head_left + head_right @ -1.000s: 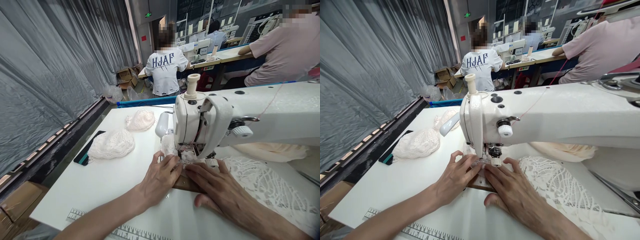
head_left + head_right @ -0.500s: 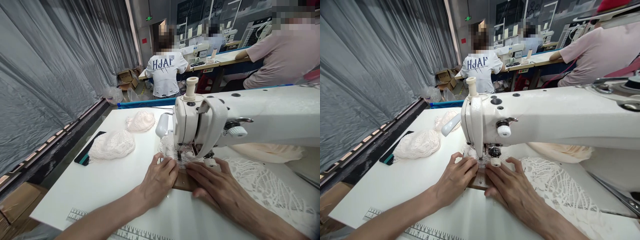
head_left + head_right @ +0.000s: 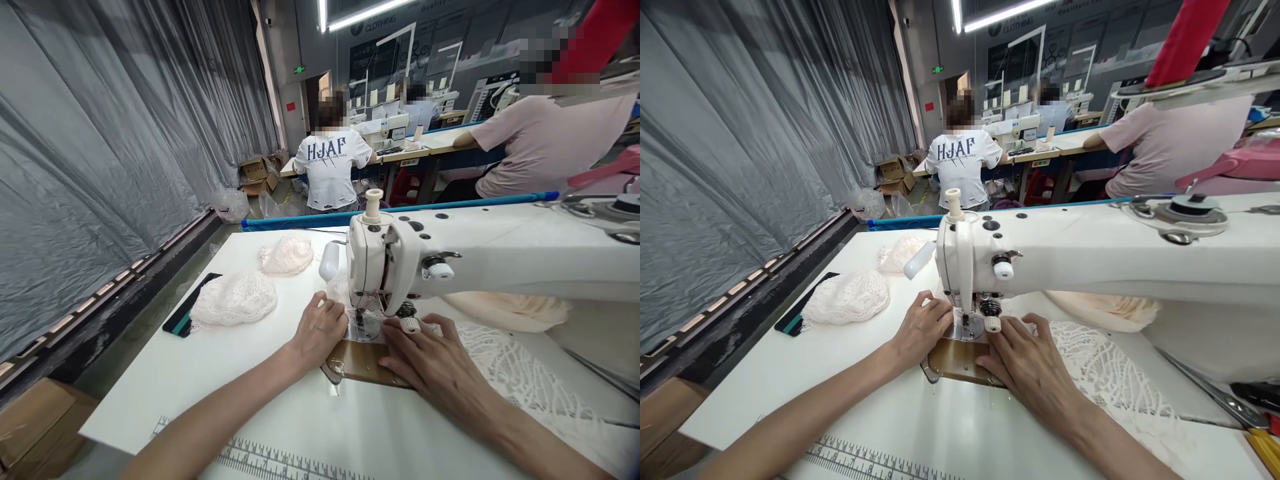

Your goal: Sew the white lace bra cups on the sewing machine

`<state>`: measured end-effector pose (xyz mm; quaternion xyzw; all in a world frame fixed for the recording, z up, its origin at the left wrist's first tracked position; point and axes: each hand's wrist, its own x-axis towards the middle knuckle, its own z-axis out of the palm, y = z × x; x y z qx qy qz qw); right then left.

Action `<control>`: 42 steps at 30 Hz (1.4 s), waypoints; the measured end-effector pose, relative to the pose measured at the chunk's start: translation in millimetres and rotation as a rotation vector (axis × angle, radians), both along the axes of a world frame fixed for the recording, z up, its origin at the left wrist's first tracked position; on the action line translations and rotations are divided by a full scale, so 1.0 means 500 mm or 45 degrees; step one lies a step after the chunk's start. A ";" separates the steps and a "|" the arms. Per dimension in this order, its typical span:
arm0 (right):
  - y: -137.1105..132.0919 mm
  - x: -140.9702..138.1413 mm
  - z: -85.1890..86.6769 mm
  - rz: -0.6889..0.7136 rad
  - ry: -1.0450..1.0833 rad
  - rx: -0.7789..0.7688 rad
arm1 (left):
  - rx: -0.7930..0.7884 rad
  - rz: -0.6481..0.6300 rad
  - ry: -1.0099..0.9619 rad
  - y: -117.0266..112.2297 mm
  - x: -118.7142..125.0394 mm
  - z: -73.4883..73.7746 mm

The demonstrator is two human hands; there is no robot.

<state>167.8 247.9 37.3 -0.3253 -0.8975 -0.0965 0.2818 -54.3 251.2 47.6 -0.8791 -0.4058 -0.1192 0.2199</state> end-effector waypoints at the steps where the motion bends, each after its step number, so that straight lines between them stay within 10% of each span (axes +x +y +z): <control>1: -0.002 -0.003 0.001 -0.005 -0.014 0.015 | 0.016 0.013 0.024 -0.007 -0.002 0.002; 15: -0.069 -0.019 0.032 0.501 0.003 0.157 | -0.421 -0.019 0.054 -0.286 -0.043 0.076; 26: -0.074 0.001 0.029 0.622 0.020 0.139 | -0.883 -0.177 -0.342 -0.071 0.019 0.072; 31: -0.062 0.004 0.004 0.520 -0.001 0.040 | -0.846 0.145 -0.681 -0.060 -0.021 0.049; 42: -0.056 0.003 0.000 0.492 0.004 -0.129 | -0.859 0.248 -0.661 -0.055 -0.007 0.032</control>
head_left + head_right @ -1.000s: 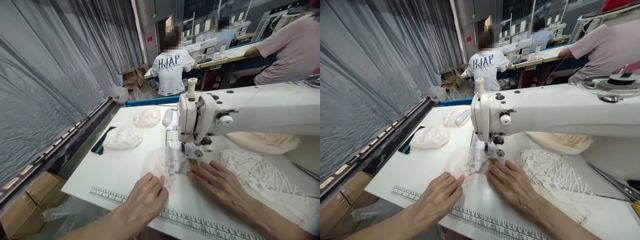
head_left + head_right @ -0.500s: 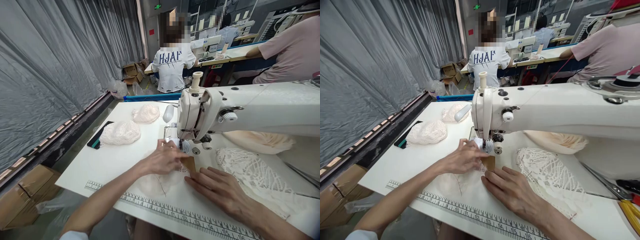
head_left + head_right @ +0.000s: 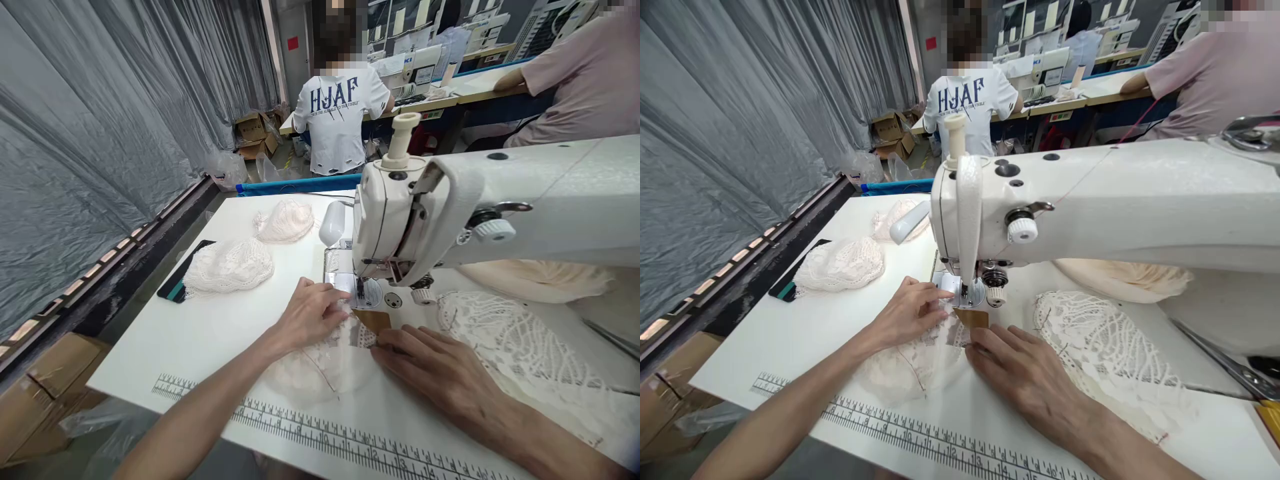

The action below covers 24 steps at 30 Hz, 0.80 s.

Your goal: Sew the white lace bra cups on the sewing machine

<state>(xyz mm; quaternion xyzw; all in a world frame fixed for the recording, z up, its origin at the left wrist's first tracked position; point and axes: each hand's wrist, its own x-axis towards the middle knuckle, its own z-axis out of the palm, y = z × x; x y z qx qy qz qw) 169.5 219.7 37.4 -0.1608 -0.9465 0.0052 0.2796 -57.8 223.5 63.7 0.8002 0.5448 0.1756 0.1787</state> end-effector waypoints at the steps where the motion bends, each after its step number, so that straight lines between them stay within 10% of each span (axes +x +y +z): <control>1: 0.000 0.001 -0.002 -0.005 0.005 -0.002 | -0.006 -0.005 0.001 0.000 0.000 -0.001; 24: -0.004 0.001 0.001 -0.032 -0.047 0.150 | 0.164 0.001 0.098 0.006 0.001 -0.018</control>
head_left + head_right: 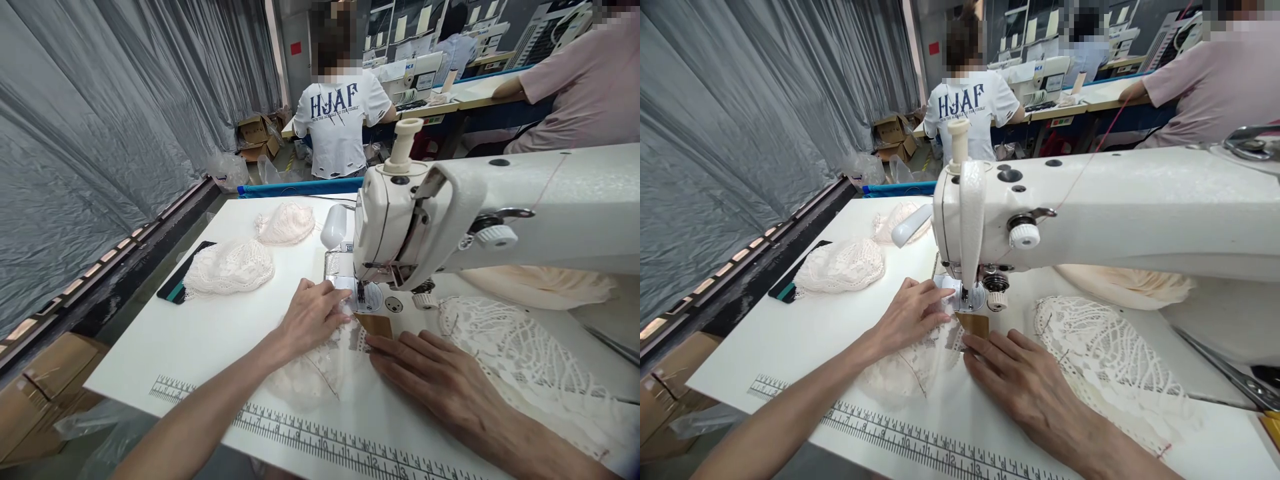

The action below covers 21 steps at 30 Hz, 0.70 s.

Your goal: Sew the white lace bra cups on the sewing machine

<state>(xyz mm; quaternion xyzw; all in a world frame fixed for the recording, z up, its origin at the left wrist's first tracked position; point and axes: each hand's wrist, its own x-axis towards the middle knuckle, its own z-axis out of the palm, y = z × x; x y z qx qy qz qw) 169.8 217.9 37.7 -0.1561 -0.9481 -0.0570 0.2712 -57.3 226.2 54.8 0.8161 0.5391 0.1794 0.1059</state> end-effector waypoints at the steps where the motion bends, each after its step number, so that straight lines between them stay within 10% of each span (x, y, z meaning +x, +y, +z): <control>1: 0.000 0.000 -0.001 -0.002 0.002 0.003 | 0.080 0.015 0.037 -0.001 0.000 0.001; 6: -0.004 -0.002 -0.008 -0.029 -0.011 -0.019 | 0.409 0.076 0.087 -0.032 0.017 0.011; 21: -0.001 -0.021 0.006 -0.111 0.040 0.083 | 0.216 -0.097 0.301 -0.035 0.025 0.007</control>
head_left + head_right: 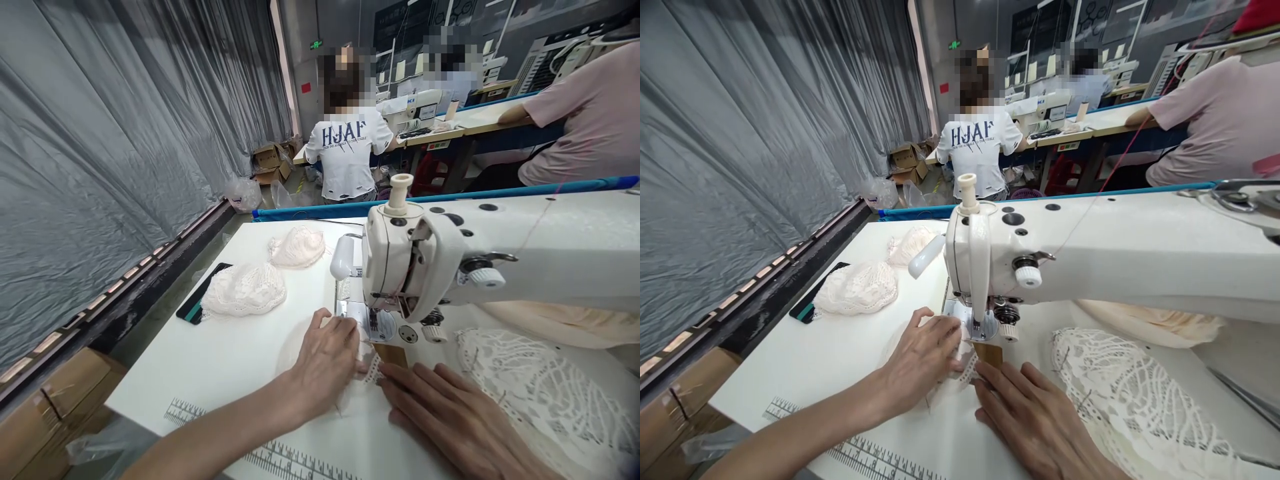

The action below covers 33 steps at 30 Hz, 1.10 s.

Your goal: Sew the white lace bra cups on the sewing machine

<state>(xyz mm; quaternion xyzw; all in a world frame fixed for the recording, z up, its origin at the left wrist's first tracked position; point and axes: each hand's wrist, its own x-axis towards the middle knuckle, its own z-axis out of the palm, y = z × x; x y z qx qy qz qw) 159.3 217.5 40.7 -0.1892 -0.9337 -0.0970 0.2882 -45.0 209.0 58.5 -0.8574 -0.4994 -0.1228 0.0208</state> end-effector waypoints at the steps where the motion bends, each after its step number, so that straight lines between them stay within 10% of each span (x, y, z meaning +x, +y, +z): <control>1: 0.000 0.000 -0.002 -0.011 -0.001 -0.010 | -0.007 -0.006 -0.006 0.002 -0.001 0.001; 25: 0.026 -0.016 -0.032 -0.225 -0.040 -0.075 | -0.210 -0.272 -0.040 0.151 -0.032 0.016; 33: 0.021 -0.012 -0.010 -0.155 -0.011 -0.080 | 0.027 -0.242 -0.022 0.100 -0.026 0.015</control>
